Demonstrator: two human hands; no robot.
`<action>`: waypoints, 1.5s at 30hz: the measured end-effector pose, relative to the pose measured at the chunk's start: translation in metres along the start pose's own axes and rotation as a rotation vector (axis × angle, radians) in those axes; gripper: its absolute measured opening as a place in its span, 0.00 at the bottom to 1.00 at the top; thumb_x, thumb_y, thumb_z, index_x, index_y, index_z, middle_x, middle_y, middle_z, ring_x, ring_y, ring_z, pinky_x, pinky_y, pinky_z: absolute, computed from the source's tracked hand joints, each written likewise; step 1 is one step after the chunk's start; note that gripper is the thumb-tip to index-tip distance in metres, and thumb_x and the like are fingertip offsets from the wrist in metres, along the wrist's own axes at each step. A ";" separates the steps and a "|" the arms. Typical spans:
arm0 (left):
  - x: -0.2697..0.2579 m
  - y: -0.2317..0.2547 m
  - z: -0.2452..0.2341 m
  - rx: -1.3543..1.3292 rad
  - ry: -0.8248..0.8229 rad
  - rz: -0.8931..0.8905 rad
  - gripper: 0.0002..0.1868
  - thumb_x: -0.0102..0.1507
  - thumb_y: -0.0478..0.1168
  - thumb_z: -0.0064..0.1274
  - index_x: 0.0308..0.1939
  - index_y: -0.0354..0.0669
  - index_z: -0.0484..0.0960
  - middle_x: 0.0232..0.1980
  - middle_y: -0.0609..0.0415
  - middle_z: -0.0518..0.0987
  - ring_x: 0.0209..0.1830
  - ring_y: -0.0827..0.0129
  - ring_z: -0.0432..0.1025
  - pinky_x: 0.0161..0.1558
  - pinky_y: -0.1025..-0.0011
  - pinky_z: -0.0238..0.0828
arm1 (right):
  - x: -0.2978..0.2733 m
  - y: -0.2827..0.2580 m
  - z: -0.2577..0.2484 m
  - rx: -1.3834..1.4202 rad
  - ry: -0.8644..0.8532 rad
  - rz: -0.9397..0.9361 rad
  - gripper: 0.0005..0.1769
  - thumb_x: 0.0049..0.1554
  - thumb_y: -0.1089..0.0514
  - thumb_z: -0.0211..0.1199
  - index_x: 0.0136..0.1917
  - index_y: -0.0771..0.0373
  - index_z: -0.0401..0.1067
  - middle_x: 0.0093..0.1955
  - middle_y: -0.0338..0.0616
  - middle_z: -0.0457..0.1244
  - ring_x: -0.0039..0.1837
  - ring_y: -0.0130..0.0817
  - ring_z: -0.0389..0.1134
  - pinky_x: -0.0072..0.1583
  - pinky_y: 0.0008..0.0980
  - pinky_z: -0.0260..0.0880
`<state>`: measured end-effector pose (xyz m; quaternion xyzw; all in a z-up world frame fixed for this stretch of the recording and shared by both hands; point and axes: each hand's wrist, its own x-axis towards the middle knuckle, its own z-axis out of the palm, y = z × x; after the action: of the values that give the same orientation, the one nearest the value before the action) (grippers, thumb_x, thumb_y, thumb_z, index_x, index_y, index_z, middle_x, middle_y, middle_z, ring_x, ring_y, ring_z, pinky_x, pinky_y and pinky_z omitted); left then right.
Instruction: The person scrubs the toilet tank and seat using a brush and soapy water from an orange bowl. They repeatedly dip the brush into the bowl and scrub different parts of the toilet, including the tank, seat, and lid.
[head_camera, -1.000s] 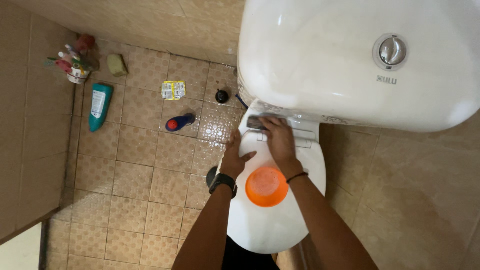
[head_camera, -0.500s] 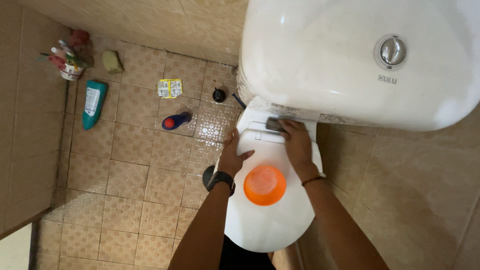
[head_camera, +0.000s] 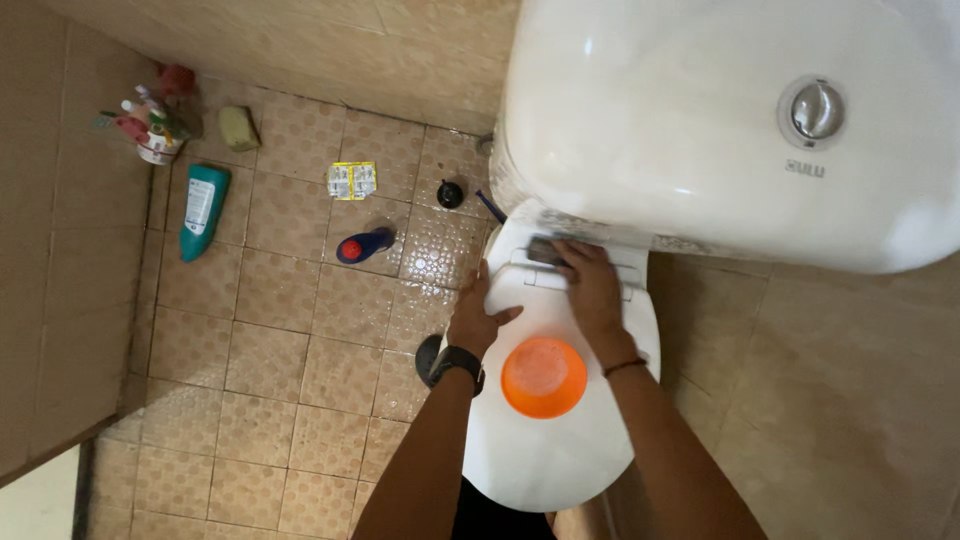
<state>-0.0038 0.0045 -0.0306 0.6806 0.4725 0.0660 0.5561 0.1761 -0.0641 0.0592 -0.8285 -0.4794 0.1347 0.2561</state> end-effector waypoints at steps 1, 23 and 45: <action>0.000 -0.002 0.000 -0.030 -0.005 -0.007 0.57 0.52 0.46 0.73 0.79 0.46 0.54 0.79 0.38 0.57 0.79 0.49 0.53 0.73 0.63 0.55 | -0.004 0.007 -0.008 -0.039 0.006 0.010 0.24 0.55 0.68 0.64 0.66 0.57 0.76 0.64 0.48 0.68 0.65 0.51 0.65 0.67 0.42 0.66; 0.005 0.021 -0.020 0.002 -0.082 -0.142 0.61 0.48 0.44 0.75 0.79 0.56 0.52 0.79 0.42 0.57 0.78 0.51 0.55 0.70 0.63 0.60 | 0.028 -0.040 0.034 -0.002 -0.104 -0.077 0.22 0.54 0.65 0.64 0.63 0.62 0.75 0.64 0.50 0.68 0.64 0.52 0.66 0.66 0.42 0.66; 0.004 0.037 -0.034 0.052 -0.125 -0.213 0.63 0.47 0.48 0.76 0.79 0.59 0.51 0.79 0.45 0.59 0.77 0.51 0.56 0.69 0.61 0.61 | 0.034 -0.041 0.039 -0.185 -0.167 -0.105 0.31 0.51 0.70 0.59 0.68 0.59 0.71 0.65 0.43 0.66 0.62 0.47 0.68 0.59 0.40 0.71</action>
<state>-0.0014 0.0334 0.0102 0.6434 0.5081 -0.0482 0.5705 0.1456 -0.0064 0.0503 -0.8084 -0.5520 0.1448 0.1444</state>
